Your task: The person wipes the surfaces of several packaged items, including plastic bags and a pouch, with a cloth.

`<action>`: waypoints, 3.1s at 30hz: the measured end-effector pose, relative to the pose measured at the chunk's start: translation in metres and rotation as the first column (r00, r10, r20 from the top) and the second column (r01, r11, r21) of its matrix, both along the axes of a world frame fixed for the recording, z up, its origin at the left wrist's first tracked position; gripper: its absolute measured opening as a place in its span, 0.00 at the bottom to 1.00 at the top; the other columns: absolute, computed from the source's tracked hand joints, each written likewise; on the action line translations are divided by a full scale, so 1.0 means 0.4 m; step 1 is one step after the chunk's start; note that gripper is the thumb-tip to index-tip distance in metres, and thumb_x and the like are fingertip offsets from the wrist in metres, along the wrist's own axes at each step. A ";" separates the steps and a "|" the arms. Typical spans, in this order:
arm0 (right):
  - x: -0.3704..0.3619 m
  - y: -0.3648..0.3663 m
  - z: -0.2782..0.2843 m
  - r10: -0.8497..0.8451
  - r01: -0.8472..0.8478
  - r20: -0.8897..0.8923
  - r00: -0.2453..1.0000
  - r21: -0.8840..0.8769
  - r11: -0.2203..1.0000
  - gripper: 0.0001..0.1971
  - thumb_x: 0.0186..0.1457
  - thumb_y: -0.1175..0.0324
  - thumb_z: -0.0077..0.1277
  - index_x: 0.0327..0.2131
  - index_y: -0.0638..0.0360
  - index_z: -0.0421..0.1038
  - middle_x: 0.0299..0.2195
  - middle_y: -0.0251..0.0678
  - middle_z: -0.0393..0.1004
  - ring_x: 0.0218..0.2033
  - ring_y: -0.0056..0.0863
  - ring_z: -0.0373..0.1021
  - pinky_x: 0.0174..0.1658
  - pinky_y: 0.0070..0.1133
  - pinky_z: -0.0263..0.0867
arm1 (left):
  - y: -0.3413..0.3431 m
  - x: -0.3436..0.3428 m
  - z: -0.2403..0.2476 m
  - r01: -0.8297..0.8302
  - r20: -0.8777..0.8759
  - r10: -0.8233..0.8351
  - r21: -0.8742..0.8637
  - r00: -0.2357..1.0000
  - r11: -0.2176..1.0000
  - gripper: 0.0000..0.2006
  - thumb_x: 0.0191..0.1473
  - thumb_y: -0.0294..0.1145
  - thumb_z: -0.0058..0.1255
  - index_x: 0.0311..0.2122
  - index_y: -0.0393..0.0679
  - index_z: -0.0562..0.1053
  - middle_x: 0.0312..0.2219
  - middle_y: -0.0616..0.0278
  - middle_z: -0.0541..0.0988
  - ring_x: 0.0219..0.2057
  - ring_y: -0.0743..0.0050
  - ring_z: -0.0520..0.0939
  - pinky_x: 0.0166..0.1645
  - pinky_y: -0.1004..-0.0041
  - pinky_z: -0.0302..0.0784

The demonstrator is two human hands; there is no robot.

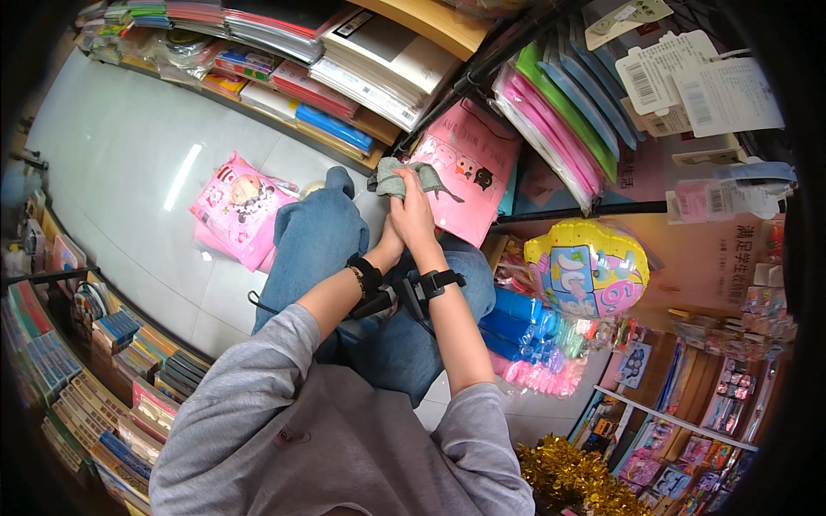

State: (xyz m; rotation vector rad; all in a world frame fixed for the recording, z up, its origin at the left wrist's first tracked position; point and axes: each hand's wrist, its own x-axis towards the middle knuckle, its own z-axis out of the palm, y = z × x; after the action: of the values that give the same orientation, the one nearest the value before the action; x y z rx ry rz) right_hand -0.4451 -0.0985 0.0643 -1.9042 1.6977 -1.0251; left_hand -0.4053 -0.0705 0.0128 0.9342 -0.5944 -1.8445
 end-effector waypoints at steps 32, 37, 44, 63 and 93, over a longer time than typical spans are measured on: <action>-0.142 0.083 0.044 -0.520 0.460 0.250 0.817 0.261 0.849 0.17 0.47 0.68 0.37 0.42 0.64 0.59 0.34 0.53 0.68 0.38 0.44 0.65 0.43 0.28 0.58 | -0.010 -0.029 -0.053 0.021 -0.042 -0.026 -0.131 0.999 0.991 0.12 0.54 0.34 0.37 0.38 0.38 0.67 0.30 0.68 0.73 0.30 0.86 0.71 0.32 0.85 0.63; -0.079 0.051 0.051 -0.467 0.395 0.210 0.859 0.307 0.866 0.16 0.46 0.67 0.36 0.39 0.66 0.60 0.32 0.50 0.68 0.35 0.40 0.66 0.41 0.26 0.59 | -0.024 0.003 -0.116 0.168 0.128 -0.158 -0.076 0.979 0.983 0.11 0.53 0.29 0.36 0.41 0.38 0.66 0.33 0.67 0.72 0.33 0.85 0.71 0.35 0.83 0.65; -0.022 0.029 0.042 -0.319 0.189 0.339 0.885 0.365 0.912 0.13 0.45 0.68 0.38 0.35 0.63 0.63 0.29 0.44 0.69 0.32 0.32 0.66 0.38 0.23 0.60 | -0.007 0.013 -0.009 0.116 -0.001 -0.116 0.040 0.993 0.993 0.14 0.52 0.31 0.39 0.44 0.41 0.63 0.37 0.67 0.69 0.38 0.82 0.69 0.39 0.80 0.66; -0.181 0.088 0.059 -0.514 0.528 0.143 0.846 -0.087 0.845 0.15 0.34 0.81 0.44 0.32 0.63 0.63 0.32 0.48 0.66 0.37 0.42 0.64 0.42 0.25 0.58 | -0.022 0.019 0.009 0.284 -0.080 -0.309 -0.230 0.948 0.931 0.20 0.44 0.18 0.39 0.46 0.38 0.60 0.40 0.61 0.69 0.42 0.73 0.69 0.47 0.75 0.63; -0.268 0.136 0.040 -0.578 0.625 0.325 0.749 -0.055 0.779 0.11 0.42 0.76 0.42 0.32 0.69 0.67 0.27 0.40 0.70 0.29 0.28 0.67 0.37 0.20 0.61 | -0.025 0.055 0.054 0.494 0.051 -0.493 -0.183 0.868 0.850 0.32 0.32 0.13 0.35 0.50 0.43 0.57 0.50 0.61 0.61 0.53 0.68 0.59 0.52 0.70 0.54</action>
State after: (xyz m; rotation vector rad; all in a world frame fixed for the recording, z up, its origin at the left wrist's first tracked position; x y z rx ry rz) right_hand -0.5522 -0.0440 0.0802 -1.1825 2.1474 -1.6339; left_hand -0.3831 -0.0807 0.0346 0.6919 -1.0743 -2.1871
